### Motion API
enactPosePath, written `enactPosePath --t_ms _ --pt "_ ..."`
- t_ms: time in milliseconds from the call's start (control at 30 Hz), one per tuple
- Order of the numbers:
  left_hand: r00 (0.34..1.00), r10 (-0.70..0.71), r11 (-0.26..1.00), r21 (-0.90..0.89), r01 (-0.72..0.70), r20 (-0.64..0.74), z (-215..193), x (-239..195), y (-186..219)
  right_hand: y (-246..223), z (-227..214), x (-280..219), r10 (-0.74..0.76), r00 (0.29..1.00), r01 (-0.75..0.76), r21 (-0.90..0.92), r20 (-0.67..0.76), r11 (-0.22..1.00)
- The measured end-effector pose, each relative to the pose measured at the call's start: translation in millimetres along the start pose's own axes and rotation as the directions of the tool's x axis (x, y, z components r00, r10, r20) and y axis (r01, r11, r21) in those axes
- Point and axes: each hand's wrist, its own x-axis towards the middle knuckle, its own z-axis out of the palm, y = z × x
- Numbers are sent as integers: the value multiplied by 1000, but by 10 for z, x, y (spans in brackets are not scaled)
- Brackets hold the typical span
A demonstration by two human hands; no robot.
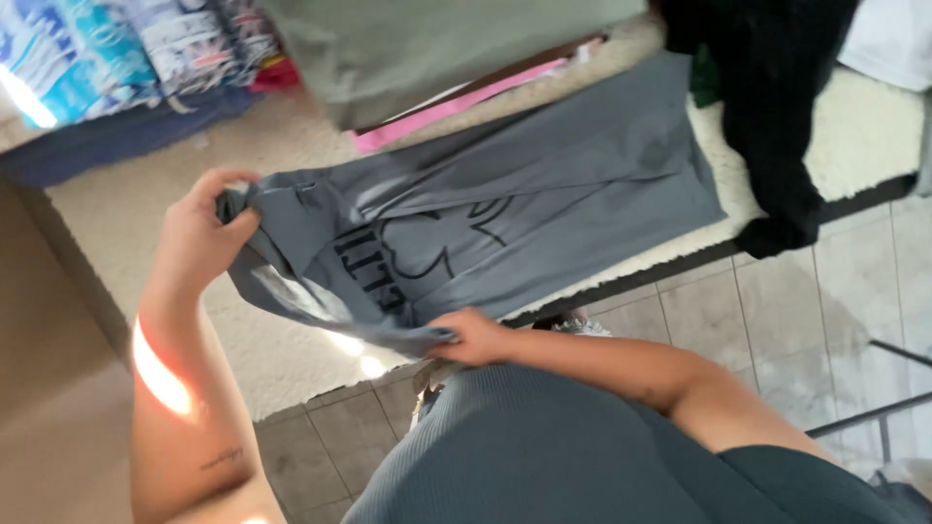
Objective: The person folds several t-shirts on a white rug, including a grey shirt with a Celtics logo, a white Lacoste shirt, and a grey shirt with a red graphic. They smooth out the fabric and stack the folded items on top of each other.
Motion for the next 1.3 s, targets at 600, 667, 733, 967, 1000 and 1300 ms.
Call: enactPosePath --t_ms 600,667,733,967,1000,1300 --pt "694 389 920 -297 -256 605 3833 1836 4040 986 -2106 -3086 719 -85 79 715 -690 695" --pt "752 574 798 -19 -602 324 4601 2492 3761 1168 -2093 -3097 725 -14 311 686 -688 657" --pt "686 703 687 70 -723 187 4162 2114 3772 1109 -2114 -3079 748 7 332 707 -664 625" --pt "795 547 599 542 -590 261 3586 1759 3435 543 -2339 -2787 865 57 430 794 -499 430" --pt "795 550 598 543 -589 257 3543 1717 3546 467 -2385 -2739 862 60 431 792 -503 432" --pt "780 413 553 551 -625 470 3681 2088 3788 -34 -2578 -2397 823 -282 46 850 -493 525"
